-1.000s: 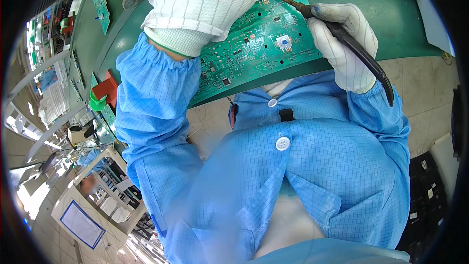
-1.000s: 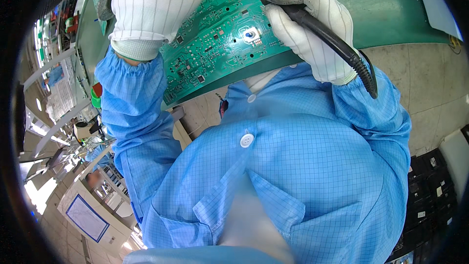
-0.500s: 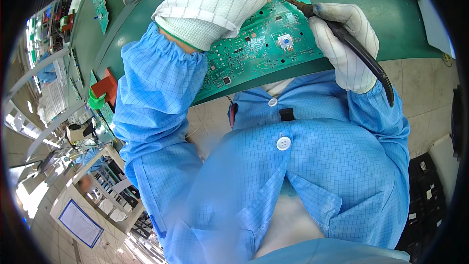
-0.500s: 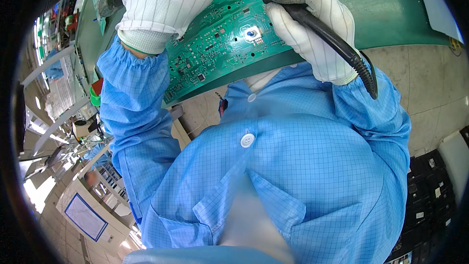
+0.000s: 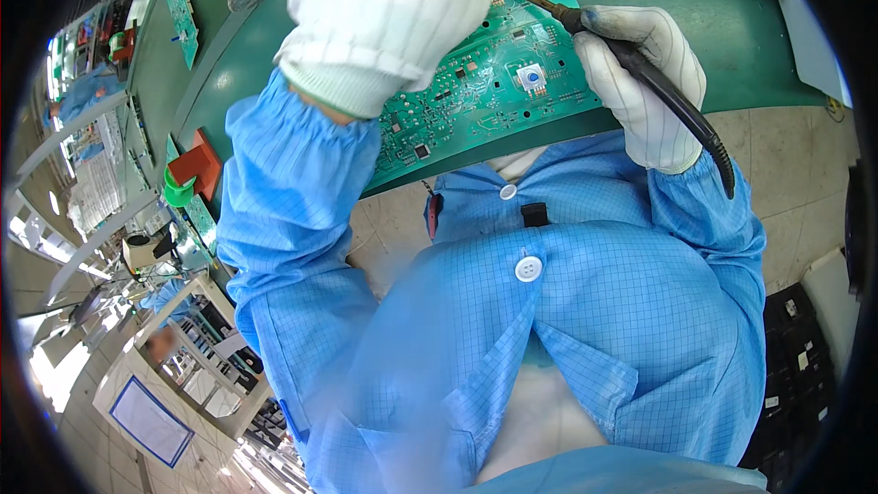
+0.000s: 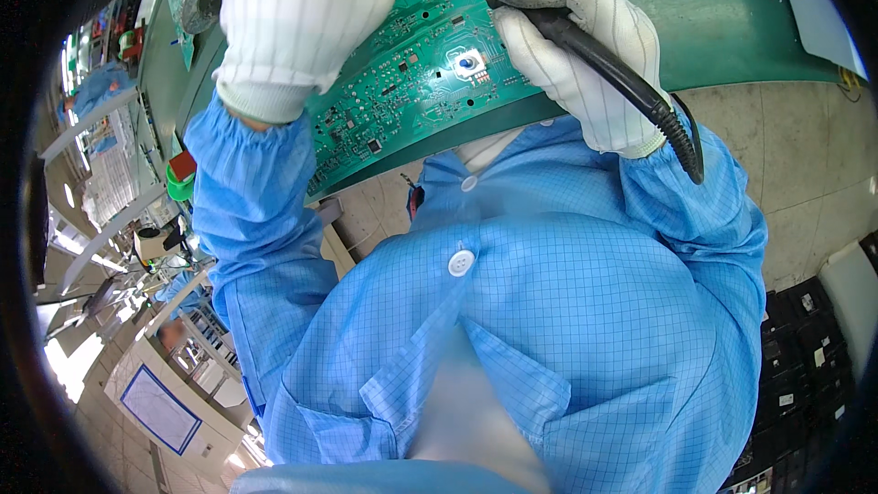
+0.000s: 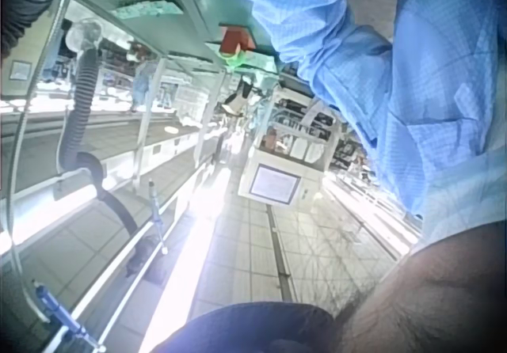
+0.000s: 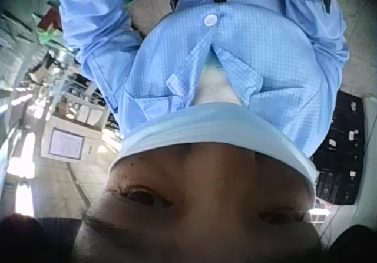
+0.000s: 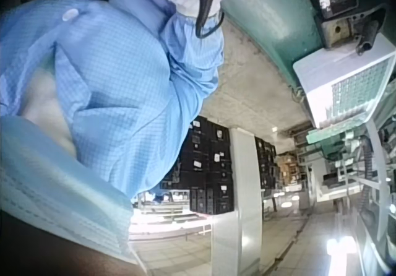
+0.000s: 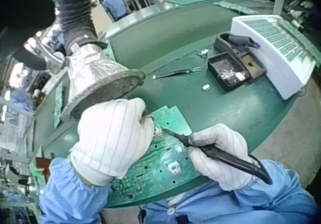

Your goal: Soldering electronic components onto a printed circuit board at a workbench.

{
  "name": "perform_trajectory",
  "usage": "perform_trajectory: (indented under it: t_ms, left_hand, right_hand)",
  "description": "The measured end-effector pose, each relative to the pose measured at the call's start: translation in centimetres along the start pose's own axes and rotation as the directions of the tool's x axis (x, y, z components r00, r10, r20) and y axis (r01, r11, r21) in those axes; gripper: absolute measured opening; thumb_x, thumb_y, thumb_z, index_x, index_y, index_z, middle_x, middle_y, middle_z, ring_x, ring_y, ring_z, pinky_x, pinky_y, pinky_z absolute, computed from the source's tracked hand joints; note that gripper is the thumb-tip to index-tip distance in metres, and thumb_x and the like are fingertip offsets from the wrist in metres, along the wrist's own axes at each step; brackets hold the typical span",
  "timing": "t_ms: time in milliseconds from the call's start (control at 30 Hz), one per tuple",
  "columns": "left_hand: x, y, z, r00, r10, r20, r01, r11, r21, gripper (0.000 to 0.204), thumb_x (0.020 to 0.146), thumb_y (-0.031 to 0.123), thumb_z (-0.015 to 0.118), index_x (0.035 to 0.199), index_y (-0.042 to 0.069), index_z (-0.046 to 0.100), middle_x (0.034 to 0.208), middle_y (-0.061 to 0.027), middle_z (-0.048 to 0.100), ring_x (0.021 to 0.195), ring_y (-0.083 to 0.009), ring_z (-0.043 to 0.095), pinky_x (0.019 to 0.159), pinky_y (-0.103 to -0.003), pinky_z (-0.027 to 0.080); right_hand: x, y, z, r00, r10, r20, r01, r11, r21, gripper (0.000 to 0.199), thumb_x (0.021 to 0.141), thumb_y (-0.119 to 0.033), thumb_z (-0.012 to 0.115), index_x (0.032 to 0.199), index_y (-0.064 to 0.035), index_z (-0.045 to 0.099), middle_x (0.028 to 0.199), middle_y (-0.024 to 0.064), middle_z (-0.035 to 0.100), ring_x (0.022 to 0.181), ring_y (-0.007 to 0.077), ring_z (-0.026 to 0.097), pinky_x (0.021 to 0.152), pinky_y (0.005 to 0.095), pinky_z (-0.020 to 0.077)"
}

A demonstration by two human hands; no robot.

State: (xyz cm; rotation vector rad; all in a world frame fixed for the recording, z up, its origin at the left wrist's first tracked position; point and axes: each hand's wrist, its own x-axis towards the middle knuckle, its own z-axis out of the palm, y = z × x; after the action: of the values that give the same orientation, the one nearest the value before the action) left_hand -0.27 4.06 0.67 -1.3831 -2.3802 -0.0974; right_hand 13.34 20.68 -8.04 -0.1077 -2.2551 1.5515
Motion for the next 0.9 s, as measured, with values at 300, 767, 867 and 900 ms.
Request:
perform_trajectory:
  t_ms: [300, 767, 867, 900]
  left_hand:
    - [-3.8, -3.3, 10.2, 0.809, 0.178, -0.560, -0.372, 0.893, -0.254, 0.013, 0.097, 0.019, 0.059, 0.092, 0.007, 0.062, 0.077, -0.0101, 0.056, 0.070, -0.0289, 0.061, 0.063, -0.038, 0.050]
    - [2.5, -6.7, 9.9, 0.851, 0.228, 0.473, -0.021, 0.915, -0.403, 0.046, 0.099, 0.046, 0.052, 0.105, 0.002, 0.064, 0.091, -0.0259, 0.064, 0.087, -0.0428, 0.063, 0.074, -0.047, 0.050]
    - [0.0, -7.4, 10.8, 0.904, 0.128, 0.408, -0.069, 0.985, -0.156, 0.022, 0.101, 0.028, 0.048, 0.115, 0.015, 0.060, 0.090, -0.0190, 0.062, 0.082, -0.0379, 0.064, 0.070, -0.047, 0.051]
    - [-0.1, -7.7, 10.9, 0.909, 0.116, 0.401, -0.059, 0.987, -0.152, 0.022, 0.101, 0.028, 0.048, 0.115, 0.015, 0.060, 0.090, -0.0190, 0.062, 0.082, -0.0379, 0.064, 0.070, -0.047, 0.051]
  right_hand:
    - [0.2, 2.5, 0.6, 0.996, -0.078, -0.036, 0.078, 0.997, 0.019, 0.022, 0.085, -0.012, 0.077, 0.103, -0.0053, 0.067, 0.095, 0.0054, 0.073, 0.085, 0.0177, 0.074, 0.076, 0.0278, 0.0594]
    - [3.7, 6.7, 0.8, 0.997, -0.015, -0.079, 0.016, 1.000, 0.008, 0.020, 0.091, 0.001, 0.067, 0.111, 0.0020, 0.064, 0.094, 0.0068, 0.069, 0.077, 0.0085, 0.063, 0.069, 0.0228, 0.0529]
    - [4.8, 7.0, 2.8, 0.994, -0.075, -0.079, 0.081, 0.994, 0.078, 0.020, 0.091, 0.002, 0.066, 0.111, 0.0026, 0.064, 0.093, 0.0069, 0.069, 0.073, 0.0074, 0.060, 0.066, 0.0215, 0.0505]
    - [5.1, 7.4, 3.4, 0.995, -0.067, -0.072, 0.071, 0.996, 0.052, 0.020, 0.091, 0.002, 0.066, 0.111, 0.0027, 0.064, 0.091, 0.0070, 0.069, 0.071, 0.0069, 0.059, 0.065, 0.0212, 0.0496]
